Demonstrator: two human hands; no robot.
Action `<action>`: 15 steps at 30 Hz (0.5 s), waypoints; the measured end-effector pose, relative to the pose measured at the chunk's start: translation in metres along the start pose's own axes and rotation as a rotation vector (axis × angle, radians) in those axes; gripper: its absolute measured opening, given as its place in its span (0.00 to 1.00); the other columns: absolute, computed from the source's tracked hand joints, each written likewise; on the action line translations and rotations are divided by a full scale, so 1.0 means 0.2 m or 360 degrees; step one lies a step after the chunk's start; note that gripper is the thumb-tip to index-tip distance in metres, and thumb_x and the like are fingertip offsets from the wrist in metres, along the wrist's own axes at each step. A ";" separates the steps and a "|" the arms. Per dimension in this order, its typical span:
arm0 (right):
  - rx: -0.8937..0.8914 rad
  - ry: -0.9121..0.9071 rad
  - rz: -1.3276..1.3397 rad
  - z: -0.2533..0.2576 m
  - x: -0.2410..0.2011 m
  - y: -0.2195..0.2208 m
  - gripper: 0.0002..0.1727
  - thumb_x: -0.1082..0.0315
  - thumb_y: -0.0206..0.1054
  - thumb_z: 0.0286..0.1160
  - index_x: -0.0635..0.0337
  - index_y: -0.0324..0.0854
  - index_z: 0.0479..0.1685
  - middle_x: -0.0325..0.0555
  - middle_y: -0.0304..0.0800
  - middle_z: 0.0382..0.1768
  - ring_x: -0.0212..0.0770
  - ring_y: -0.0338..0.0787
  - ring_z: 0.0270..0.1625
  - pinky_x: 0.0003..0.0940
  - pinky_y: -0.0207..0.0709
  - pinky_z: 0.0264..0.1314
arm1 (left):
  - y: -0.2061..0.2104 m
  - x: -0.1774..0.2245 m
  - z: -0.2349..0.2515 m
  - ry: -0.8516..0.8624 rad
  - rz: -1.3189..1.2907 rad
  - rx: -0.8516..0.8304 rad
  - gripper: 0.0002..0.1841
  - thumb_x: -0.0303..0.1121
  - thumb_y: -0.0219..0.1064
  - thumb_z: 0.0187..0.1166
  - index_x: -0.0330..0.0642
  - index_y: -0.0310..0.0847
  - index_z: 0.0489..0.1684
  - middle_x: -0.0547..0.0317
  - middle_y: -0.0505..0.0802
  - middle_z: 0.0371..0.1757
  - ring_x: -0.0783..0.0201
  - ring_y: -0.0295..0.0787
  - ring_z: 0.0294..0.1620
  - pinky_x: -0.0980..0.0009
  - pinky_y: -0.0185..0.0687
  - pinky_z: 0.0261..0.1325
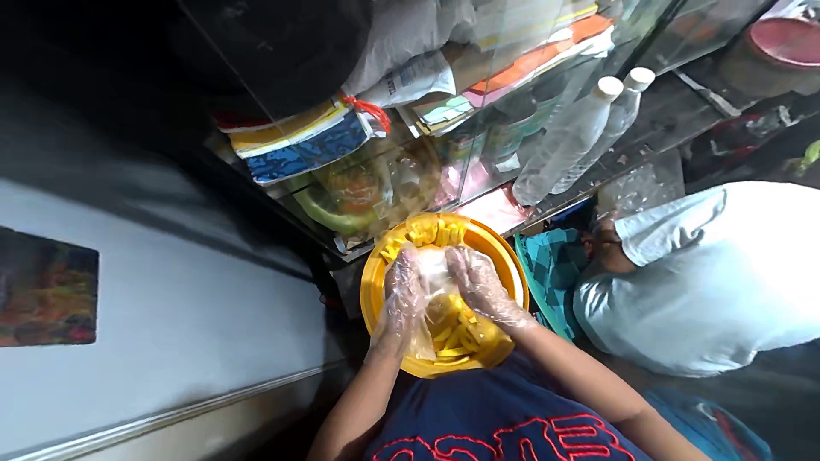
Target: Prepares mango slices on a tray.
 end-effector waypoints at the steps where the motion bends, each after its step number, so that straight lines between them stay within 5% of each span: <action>1: -0.0006 0.0063 0.0129 0.00 0.02 -0.01 0.16 0.69 0.53 0.90 0.73 0.83 0.44 0.54 0.85 0.33 0.44 0.86 0.38 0.41 0.81 0.48 | -0.01 -0.03 0.04 0.0032 -0.0137 0.0002 0.27 0.48 0.34 0.96 0.41 0.76 0.39 0.65 0.78 0.26 0.75 0.73 0.25 0.79 0.73 0.31; 4: -0.0078 0.0141 0.0277 0.00 0.04 -0.03 0.17 0.68 0.52 0.91 0.73 0.82 0.47 0.51 0.85 0.36 0.37 0.85 0.40 0.36 0.81 0.50 | -0.06 -0.09 0.10 0.0254 -0.0269 -0.0295 0.32 0.59 0.38 0.91 0.39 0.79 0.56 0.69 0.83 0.31 0.78 0.77 0.27 0.80 0.78 0.35; 6: -0.0085 0.0092 0.0206 0.00 0.04 -0.03 0.16 0.67 0.53 0.91 0.72 0.82 0.45 0.52 0.85 0.35 0.39 0.86 0.39 0.37 0.82 0.48 | -0.08 -0.10 0.11 0.0312 -0.0171 -0.0403 0.27 0.54 0.51 0.88 0.38 0.80 0.61 0.66 0.86 0.38 0.76 0.81 0.33 0.77 0.81 0.42; 10: -0.0028 -0.0148 0.0039 0.00 -0.01 -0.03 0.13 0.69 0.57 0.87 0.70 0.83 0.40 0.52 0.85 0.33 0.41 0.86 0.36 0.37 0.82 0.45 | -0.06 -0.01 0.09 0.0344 -0.0152 -0.0483 0.08 0.29 0.63 0.83 0.36 0.86 0.47 0.64 0.89 0.38 0.77 0.83 0.34 0.78 0.82 0.43; 15: -0.0028 -0.0197 0.0100 -0.01 -0.02 -0.02 0.09 0.72 0.61 0.83 0.71 0.83 0.43 0.53 0.86 0.36 0.39 0.87 0.37 0.35 0.82 0.46 | -0.07 0.03 0.06 0.0374 0.0191 -0.0416 0.09 0.32 0.65 0.84 0.37 0.86 0.52 0.55 0.90 0.46 0.69 0.86 0.42 0.68 0.84 0.53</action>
Point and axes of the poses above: each hand's wrist, its own z-axis towards the middle knuckle, its own y-axis out of the palm, x = y × z, the point moved 6 cm from there along z, towards the middle knuckle
